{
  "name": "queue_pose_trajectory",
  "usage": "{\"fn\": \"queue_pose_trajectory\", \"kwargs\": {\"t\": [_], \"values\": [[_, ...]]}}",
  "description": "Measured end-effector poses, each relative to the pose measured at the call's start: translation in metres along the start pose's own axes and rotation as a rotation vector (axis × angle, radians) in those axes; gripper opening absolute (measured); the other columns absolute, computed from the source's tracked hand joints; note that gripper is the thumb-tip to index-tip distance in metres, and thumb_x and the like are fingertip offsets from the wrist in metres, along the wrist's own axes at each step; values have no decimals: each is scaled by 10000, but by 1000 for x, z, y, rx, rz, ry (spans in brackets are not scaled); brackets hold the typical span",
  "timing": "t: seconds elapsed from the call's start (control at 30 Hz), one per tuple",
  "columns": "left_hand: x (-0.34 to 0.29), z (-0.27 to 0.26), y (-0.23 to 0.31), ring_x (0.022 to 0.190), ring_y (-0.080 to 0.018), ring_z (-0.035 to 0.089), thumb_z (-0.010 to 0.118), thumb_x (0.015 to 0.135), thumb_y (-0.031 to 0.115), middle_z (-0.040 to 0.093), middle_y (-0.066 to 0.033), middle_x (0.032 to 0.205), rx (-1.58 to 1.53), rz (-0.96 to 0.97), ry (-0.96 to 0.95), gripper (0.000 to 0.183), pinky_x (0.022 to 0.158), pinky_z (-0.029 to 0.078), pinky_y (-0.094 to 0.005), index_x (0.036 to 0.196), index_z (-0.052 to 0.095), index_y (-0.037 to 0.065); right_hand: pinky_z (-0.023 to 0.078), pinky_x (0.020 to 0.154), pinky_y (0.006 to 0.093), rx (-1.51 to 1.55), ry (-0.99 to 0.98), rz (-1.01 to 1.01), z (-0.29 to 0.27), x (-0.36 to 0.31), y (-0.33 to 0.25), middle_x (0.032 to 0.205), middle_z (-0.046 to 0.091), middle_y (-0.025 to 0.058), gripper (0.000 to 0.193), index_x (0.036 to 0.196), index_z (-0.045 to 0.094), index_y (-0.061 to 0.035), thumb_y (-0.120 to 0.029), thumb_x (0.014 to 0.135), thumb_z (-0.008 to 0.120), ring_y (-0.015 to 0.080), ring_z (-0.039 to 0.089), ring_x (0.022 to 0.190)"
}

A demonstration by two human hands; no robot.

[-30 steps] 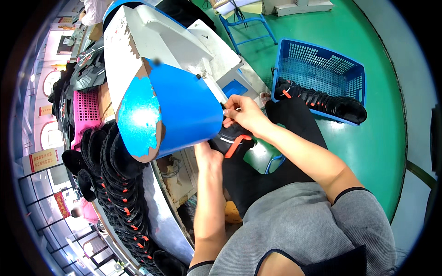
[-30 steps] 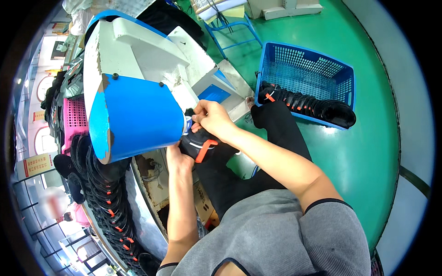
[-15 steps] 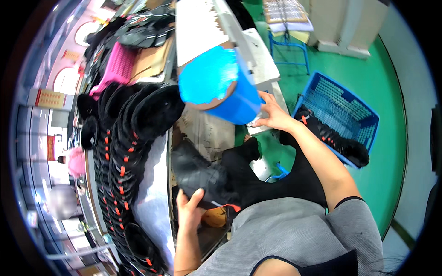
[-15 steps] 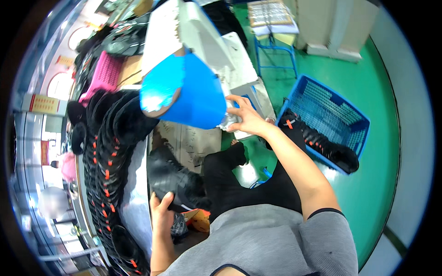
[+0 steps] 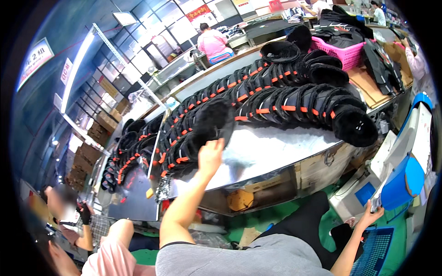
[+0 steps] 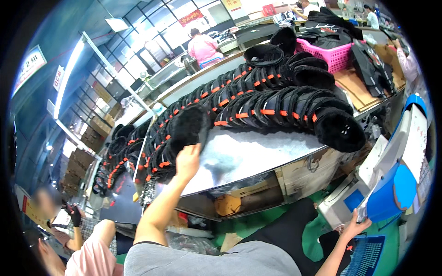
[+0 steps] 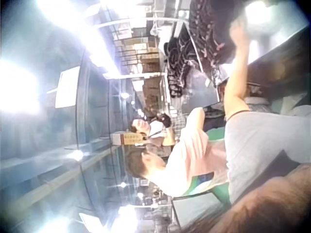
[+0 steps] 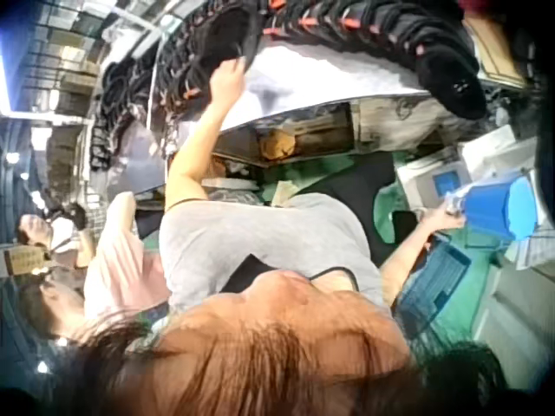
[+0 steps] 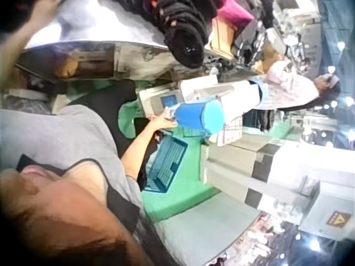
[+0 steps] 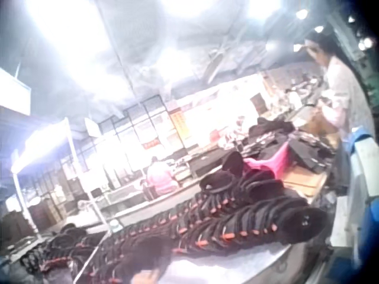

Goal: The person repeatedly picks black shoes with red laces from a blue basket, places them on a blue and white jig, and secures the laces. The person then removes the shoes and places them on a metal table. The process is repeated multiple times.

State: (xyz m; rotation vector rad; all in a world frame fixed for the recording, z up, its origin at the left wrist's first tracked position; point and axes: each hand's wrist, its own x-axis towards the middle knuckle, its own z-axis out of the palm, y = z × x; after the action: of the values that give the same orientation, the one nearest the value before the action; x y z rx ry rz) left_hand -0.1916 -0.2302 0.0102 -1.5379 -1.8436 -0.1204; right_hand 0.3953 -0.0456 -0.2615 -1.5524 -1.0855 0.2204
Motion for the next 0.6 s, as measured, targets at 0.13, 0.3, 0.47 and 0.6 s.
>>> {"fn": "queue_pose_trajectory", "kwargs": {"t": [0.13,0.3,0.47,0.6], "values": [[-60,53,-104,847,-249,616,540,782,120,628,-62,794,289,-222,-499,137,684,509,-381,884,629,97,330,1001,385,73,-251,-71,-12,3,-8,1252,399,182,676,1274,390,65,-209,777,757,312,438,1143],[-31,98,-112,933,-207,647,660,773,284,682,-41,950,588,-349,-1105,243,727,499,-376,963,675,134,374,969,339,252,-491,-23,-14,26,10,1255,486,116,702,1311,376,-9,-58,730,767,249,480,1149],[94,28,-13,854,-319,642,705,744,311,669,-139,882,-339,-59,-593,341,725,514,-410,967,646,61,365,977,341,176,-286,29,-14,9,-24,1219,504,135,629,1248,429,36,-31,715,755,250,496,1113],[225,63,13,805,-212,653,645,806,96,659,-129,905,-846,-89,-129,190,724,502,-311,958,624,-18,363,988,362,153,-262,69,-11,4,-2,1214,495,175,606,1222,428,66,-30,719,753,259,493,1105]]}}
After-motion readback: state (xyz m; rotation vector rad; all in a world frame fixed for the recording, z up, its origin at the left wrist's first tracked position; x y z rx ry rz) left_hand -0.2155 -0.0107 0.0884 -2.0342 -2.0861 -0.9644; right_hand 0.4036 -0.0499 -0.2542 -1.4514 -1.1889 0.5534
